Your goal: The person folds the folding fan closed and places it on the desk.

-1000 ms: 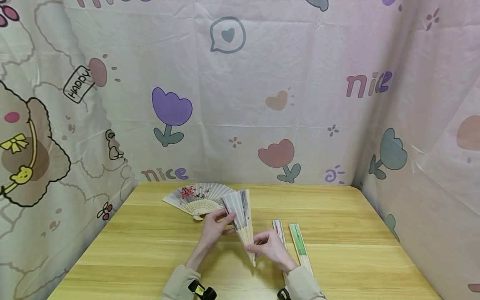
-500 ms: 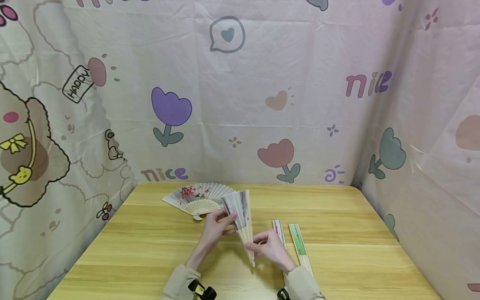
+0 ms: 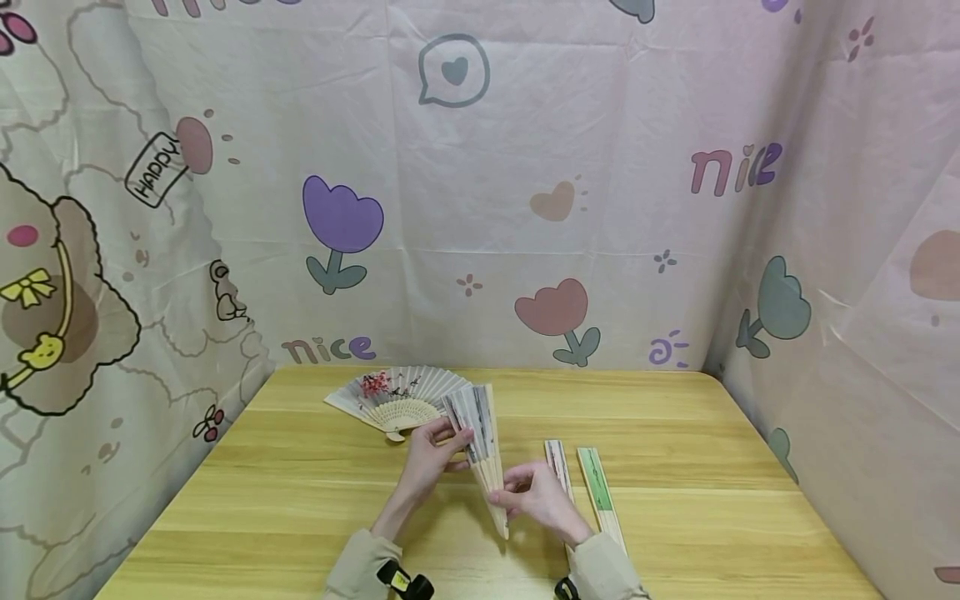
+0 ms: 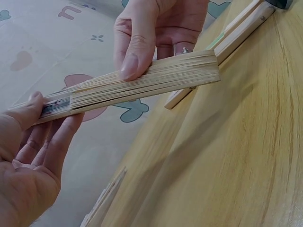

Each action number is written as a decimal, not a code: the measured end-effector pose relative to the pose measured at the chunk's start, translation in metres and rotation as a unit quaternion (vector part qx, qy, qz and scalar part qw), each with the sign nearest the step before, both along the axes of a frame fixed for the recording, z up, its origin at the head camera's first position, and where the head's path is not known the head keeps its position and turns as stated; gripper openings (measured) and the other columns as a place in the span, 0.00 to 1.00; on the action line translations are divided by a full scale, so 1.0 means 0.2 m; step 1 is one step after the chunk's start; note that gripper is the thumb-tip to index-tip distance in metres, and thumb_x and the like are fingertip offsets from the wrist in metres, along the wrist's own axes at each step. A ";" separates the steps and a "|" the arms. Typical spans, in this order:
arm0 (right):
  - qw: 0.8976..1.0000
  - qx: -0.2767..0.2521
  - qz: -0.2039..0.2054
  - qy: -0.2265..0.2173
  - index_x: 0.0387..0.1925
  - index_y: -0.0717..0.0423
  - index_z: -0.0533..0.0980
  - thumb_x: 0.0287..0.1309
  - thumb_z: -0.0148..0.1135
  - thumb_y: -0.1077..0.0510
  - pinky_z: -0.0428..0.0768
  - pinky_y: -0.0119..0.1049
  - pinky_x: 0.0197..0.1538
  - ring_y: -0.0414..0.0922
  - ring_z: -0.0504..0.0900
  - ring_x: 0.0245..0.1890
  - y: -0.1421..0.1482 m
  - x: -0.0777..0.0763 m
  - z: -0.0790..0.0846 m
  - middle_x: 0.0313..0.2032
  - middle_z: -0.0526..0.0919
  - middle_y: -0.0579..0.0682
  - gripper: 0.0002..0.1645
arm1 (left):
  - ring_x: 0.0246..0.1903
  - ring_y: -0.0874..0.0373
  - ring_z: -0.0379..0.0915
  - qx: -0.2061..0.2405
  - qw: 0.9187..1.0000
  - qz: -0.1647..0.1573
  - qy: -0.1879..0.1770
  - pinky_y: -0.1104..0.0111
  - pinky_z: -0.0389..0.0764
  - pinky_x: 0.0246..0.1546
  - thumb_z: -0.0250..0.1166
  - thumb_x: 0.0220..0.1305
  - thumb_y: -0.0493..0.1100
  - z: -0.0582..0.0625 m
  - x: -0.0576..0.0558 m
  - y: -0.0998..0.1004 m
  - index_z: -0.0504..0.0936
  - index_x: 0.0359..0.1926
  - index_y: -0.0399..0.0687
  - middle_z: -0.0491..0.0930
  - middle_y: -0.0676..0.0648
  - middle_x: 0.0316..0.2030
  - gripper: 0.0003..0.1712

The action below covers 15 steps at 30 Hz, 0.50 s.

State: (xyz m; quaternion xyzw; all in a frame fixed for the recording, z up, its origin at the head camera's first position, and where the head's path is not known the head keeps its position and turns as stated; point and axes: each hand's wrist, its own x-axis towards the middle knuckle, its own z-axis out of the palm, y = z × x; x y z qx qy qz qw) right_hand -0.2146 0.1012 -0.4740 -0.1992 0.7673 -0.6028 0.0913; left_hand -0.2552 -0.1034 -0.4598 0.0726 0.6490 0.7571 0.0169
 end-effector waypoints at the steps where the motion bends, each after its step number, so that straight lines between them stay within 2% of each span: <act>1: 1.000 0.001 0.002 -0.001 0.34 0.72 0.83 0.55 0.71 0.66 0.92 0.31 0.31 0.36 0.81 0.24 0.00 0.00 0.00 0.29 0.85 0.67 0.10 | 0.33 0.63 0.85 0.000 1.000 0.000 0.000 0.66 0.93 0.34 0.67 0.65 0.34 0.00 0.00 0.00 0.75 0.54 0.22 0.88 0.52 0.36 0.22; 7: 1.000 0.017 0.015 0.009 0.34 0.71 0.84 0.57 0.69 0.65 0.90 0.29 0.30 0.37 0.80 0.24 -0.01 0.01 0.00 0.28 0.85 0.68 0.08 | 0.33 0.61 0.85 -0.001 1.000 -0.006 -0.001 0.60 0.94 0.37 0.69 0.64 0.34 0.00 0.00 0.00 0.76 0.50 0.21 0.86 0.54 0.32 0.21; 15: 1.000 0.024 0.014 0.014 0.32 0.71 0.84 0.57 0.69 0.66 0.91 0.32 0.28 0.37 0.80 0.22 -0.01 0.01 0.00 0.26 0.85 0.68 0.08 | 0.33 0.59 0.84 -0.009 1.000 -0.005 -0.003 0.59 0.93 0.39 0.68 0.64 0.34 0.01 0.01 0.00 0.77 0.53 0.21 0.84 0.52 0.34 0.21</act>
